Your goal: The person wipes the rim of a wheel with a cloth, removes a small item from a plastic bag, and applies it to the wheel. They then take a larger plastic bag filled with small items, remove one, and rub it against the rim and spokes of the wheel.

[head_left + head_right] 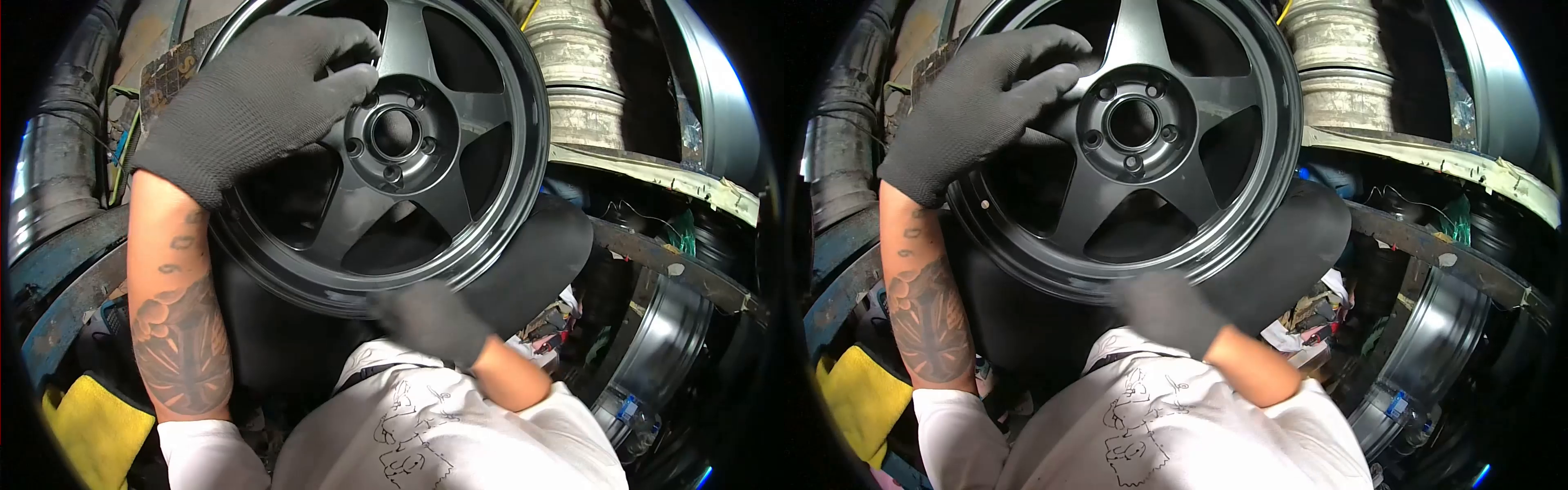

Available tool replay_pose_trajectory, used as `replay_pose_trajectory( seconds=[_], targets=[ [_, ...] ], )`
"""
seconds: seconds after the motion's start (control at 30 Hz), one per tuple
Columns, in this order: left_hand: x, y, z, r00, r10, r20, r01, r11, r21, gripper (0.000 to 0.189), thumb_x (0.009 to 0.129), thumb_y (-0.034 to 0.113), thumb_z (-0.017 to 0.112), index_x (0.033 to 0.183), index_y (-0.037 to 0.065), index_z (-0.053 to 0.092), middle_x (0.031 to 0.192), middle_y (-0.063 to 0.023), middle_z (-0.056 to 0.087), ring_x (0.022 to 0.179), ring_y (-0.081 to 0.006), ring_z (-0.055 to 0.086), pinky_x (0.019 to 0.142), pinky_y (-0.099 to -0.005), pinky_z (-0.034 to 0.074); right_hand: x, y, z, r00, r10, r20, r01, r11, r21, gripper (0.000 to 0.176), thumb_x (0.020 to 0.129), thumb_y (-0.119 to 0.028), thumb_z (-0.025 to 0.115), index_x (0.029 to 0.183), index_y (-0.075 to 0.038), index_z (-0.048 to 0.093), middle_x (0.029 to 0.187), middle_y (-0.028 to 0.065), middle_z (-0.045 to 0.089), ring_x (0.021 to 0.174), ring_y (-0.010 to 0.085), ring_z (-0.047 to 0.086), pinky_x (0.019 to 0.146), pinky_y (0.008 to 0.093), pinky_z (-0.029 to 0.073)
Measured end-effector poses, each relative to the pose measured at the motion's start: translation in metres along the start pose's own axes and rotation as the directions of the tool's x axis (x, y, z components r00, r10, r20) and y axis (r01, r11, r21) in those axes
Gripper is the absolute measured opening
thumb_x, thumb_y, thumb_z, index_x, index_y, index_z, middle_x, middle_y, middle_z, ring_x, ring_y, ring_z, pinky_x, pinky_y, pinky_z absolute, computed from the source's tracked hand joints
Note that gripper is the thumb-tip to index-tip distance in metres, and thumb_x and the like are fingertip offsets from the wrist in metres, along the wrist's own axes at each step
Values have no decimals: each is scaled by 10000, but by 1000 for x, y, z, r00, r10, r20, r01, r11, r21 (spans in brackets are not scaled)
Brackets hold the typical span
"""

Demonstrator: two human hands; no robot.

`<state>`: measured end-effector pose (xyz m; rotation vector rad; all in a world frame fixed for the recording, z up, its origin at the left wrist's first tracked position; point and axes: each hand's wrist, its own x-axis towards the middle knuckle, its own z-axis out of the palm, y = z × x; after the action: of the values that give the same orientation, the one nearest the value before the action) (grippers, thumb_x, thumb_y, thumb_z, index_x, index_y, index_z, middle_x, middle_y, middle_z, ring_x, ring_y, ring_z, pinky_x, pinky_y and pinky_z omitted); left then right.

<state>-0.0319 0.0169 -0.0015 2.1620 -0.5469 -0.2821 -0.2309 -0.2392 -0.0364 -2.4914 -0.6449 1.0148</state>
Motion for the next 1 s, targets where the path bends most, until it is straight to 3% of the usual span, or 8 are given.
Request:
replay_pose_trajectory(
  seconds=[0.1, 0.27, 0.4, 0.47, 0.63, 0.77, 0.83, 1.0],
  targets=[
    [5, -15, 7, 991, 133, -5, -130, 980, 149, 367, 1064, 250, 650, 1349, 21, 679, 1137, -106, 739, 982, -169, 736, 811, -308, 673, 11, -22, 18, 979, -45, -198, 63, 994, 86, 189, 910, -200, 686, 1075, -111, 709, 698, 149, 680, 636, 351, 695, 595, 497, 537],
    [0, 6, 2, 996, -83, 36, 86, 992, -94, 340, 1072, 202, 629, 1362, 29, 672, 1156, -91, 724, 991, -155, 728, 800, -307, 679, -36, 21, -56, 954, 252, 162, -203, 943, -265, 255, 892, -275, 702, 1084, -108, 731, 688, 150, 684, 650, 322, 718, 583, 474, 545],
    [1, 2, 2, 994, -54, 96, 66, 990, -126, 299, 1064, 168, 615, 1313, 20, 686, 1007, -62, 724, 887, -100, 693, 782, -260, 610, -8, -2, -32, 959, 191, 210, -140, 961, -237, 225, 906, -265, 694, 1015, -77, 752, 730, 189, 713, 705, 361, 743, 637, 500, 582],
    [3, -5, 13, 996, 30, 85, -23, 996, -87, 230, 1041, 165, 613, 1169, 1, 709, 877, -53, 706, 815, -85, 657, 714, -271, 540, 5, -14, -15, 989, -86, -118, 116, 953, 281, 349, 949, -180, 703, 1286, -95, 734, 1006, 166, 781, 926, 379, 759, 854, 477, 607],
    [2, 16, 26, 933, 21, 360, -30, 999, 20, 224, 976, 215, 628, 960, 22, 740, 803, -151, 706, 810, -252, 722, 742, -385, 572, -25, 34, -60, 905, 187, -382, -29, 923, 383, 270, 967, -188, 715, 1225, -151, 789, 1108, 158, 753, 1030, 341, 728, 946, 425, 566],
    [-23, 47, 94, 626, 73, 776, -109, 994, -5, 280, 843, 248, 633, 909, 24, 789, 915, -214, 754, 911, -394, 739, 850, -474, 594, -54, 57, -74, 805, 247, -539, -79, 946, 315, 219, 946, -146, 739, 1125, -38, 806, 1093, 131, 739, 1033, 229, 715, 921, 353, 545],
    [-46, 72, 142, 318, 72, 945, -228, 974, 2, 299, 775, 182, 638, 920, -28, 794, 1079, -266, 725, 975, -415, 733, 858, -460, 601, -52, 48, -70, 819, 402, -409, -107, 808, 579, 224, 952, -144, 749, 1128, -11, 788, 1018, 108, 753, 951, 178, 715, 861, 325, 545],
    [-124, 72, 165, 659, 74, 749, -213, 973, 91, 294, 807, 98, 617, 963, -71, 800, 1186, -392, 638, 924, -488, 681, 924, -517, 541, -48, 39, -45, 778, 572, -262, -227, 643, 731, 239, 951, -142, 779, 1130, 16, 764, 883, 55, 765, 810, 99, 701, 744, 287, 546]
  ],
)
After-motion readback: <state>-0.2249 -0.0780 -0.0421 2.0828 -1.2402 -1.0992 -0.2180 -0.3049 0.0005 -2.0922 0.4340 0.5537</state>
